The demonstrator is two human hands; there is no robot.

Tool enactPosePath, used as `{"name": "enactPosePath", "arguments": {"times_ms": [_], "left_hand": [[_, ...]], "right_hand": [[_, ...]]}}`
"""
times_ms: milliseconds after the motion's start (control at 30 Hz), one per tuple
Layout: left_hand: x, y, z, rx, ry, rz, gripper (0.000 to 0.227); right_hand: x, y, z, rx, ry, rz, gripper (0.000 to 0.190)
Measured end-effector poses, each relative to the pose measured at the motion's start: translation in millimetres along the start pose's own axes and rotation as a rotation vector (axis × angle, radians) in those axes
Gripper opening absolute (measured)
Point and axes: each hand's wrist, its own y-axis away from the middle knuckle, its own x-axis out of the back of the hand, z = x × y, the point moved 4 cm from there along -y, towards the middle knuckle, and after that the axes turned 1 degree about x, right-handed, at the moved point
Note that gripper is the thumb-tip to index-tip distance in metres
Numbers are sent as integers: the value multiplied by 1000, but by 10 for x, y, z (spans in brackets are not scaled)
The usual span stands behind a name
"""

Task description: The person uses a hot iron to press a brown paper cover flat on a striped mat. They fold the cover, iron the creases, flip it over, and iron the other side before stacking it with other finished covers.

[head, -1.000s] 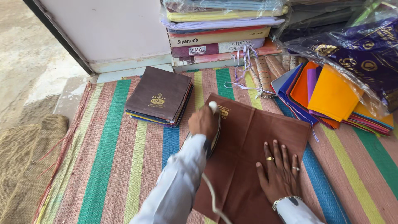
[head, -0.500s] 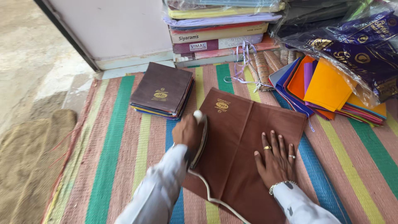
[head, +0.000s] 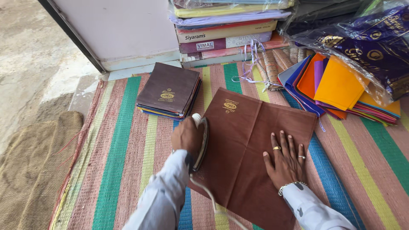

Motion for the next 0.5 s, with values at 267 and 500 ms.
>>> {"name": "enactPosePath", "arguments": {"times_ms": [267, 500], "left_hand": [[128, 445, -86, -72, 40, -91, 34], [101, 1087, 266, -236, 71, -148, 31]], "right_hand": [[-24, -5, 0, -8, 0, 13, 73], [-61, -3, 22, -8, 9, 9, 73]]}}
